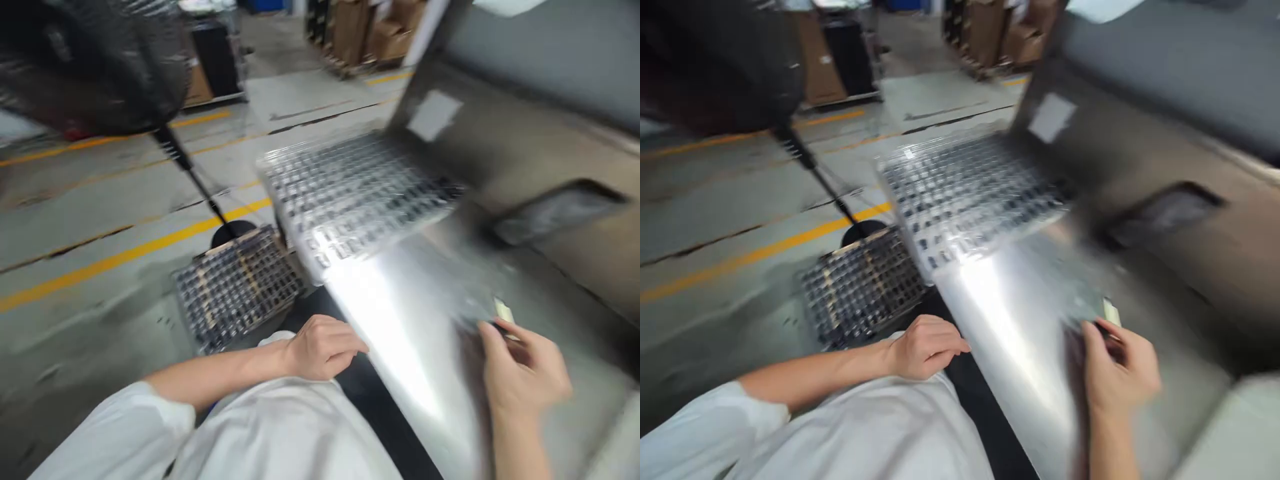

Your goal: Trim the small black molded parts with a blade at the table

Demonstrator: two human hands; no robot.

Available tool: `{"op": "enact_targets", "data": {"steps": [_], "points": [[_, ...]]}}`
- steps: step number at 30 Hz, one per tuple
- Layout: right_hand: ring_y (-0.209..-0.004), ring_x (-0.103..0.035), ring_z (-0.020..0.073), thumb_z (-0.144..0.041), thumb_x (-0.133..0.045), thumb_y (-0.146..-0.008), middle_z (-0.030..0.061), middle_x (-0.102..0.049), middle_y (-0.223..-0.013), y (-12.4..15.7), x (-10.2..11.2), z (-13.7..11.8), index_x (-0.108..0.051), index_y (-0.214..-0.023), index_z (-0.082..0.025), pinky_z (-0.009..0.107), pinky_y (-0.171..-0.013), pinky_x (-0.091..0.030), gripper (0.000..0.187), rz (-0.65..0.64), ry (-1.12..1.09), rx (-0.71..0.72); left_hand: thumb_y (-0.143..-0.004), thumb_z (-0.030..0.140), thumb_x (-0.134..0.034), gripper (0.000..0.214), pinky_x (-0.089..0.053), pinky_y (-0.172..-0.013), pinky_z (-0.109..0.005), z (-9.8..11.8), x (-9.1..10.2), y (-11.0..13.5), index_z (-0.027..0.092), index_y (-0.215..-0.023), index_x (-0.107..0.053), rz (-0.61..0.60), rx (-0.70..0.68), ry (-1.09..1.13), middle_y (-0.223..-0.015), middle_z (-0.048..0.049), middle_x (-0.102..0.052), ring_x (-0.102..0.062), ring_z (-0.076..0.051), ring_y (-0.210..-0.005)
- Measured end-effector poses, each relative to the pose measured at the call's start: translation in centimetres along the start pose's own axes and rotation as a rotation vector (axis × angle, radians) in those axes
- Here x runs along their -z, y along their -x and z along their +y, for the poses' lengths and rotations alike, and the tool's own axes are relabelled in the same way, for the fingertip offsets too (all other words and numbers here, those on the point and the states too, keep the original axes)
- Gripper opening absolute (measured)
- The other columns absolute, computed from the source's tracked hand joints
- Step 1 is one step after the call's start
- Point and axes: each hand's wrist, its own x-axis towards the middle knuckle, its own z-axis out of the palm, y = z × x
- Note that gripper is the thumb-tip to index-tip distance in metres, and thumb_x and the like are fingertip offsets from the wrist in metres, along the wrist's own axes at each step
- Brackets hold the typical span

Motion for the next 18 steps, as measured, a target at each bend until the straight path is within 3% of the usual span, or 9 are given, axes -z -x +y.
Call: {"op": "enact_targets", "data": {"steps": [2, 4, 8, 12, 15, 18], "points": [[-0.069, -0.056, 0.0218, -0.053, -0.074, -0.090, 0.0073, -0.065, -0.086, 0.1, 0.8, 0.1, -0.076, -0.096, -0.020, 0.035, -0.065, -0.043, 0.033, 0.034, -0.049, -0.010, -0.095, 0.009, -0.047, 0.029, -0.052, -0.069, -0.029, 1.4, -0.9, -3.8, 0.019, -0.111, -0.069, -0.030, -0.107, 0.109, -0.084, -0.0054, -0.073, -0.068, -0.017, -0.073], [-0.070, -0.056, 0.0195, -0.050, -0.071, -0.093, 0.0060, -0.064, -0.089, -0.1, 1.1, -0.2, -0.075, -0.098, -0.019, 0.032, -0.066, -0.044, 0.032, 0.058, -0.100, -0.018, -0.098, 0.012, -0.048, 0.027, -0.051, -0.067, -0.028, 2.2, -2.6, -7.5, 0.021, -0.112, -0.069, -0.038, -0.084, 0.253, -0.083, -0.0049, -0.072, -0.066, -0.016, -0.071], [-0.068, -0.052, 0.0159, -0.038, -0.070, -0.096, 0.0038, -0.062, -0.091, -0.7, 1.7, -1.1, -0.073, -0.101, -0.019, 0.030, -0.064, -0.045, 0.019, 0.170, -0.175, 0.006, -0.101, 0.033, -0.053, 0.023, -0.048, -0.059, -0.024, 2.0, -7.8, -13.8, 0.019, -0.115, -0.066, -0.077, 0.333, 0.587, -0.085, -0.0037, -0.067, -0.058, -0.012, -0.062], [-0.069, -0.052, 0.0159, -0.032, -0.070, -0.098, 0.0029, -0.061, -0.091, -0.6, 2.5, -1.4, -0.072, -0.104, -0.021, 0.030, -0.064, -0.045, 0.013, 0.238, -0.182, 0.034, -0.093, 0.058, -0.058, 0.045, -0.034, -0.037, -0.020, 0.4, -13.0, -18.0, 0.017, -0.111, -0.057, -0.156, 0.771, 0.856, -0.082, -0.0024, -0.063, -0.051, -0.010, -0.046], [-0.074, -0.054, 0.0178, -0.032, -0.068, -0.100, 0.0034, -0.062, -0.092, -0.7, 2.4, -1.0, -0.071, -0.110, -0.022, 0.032, -0.069, -0.047, 0.014, 0.191, -0.148, 0.076, -0.094, 0.064, -0.056, 0.050, -0.038, -0.037, -0.021, 0.1, -15.8, -19.7, 0.016, -0.106, -0.056, -0.309, 0.951, 1.065, -0.077, -0.0031, -0.062, -0.055, -0.012, -0.046], [-0.086, -0.058, 0.0210, -0.030, -0.067, -0.101, 0.0041, -0.064, -0.096, -0.9, 2.2, -0.5, -0.070, -0.115, -0.023, 0.035, -0.076, -0.048, 0.016, 0.105, -0.128, 0.105, -0.096, 0.063, -0.052, 0.050, -0.031, -0.035, -0.020, 0.6, -17.4, -20.9, 0.013, -0.097, -0.059, -0.389, 1.073, 1.206, -0.073, -0.0045, -0.062, -0.048, -0.010, -0.040]]}}
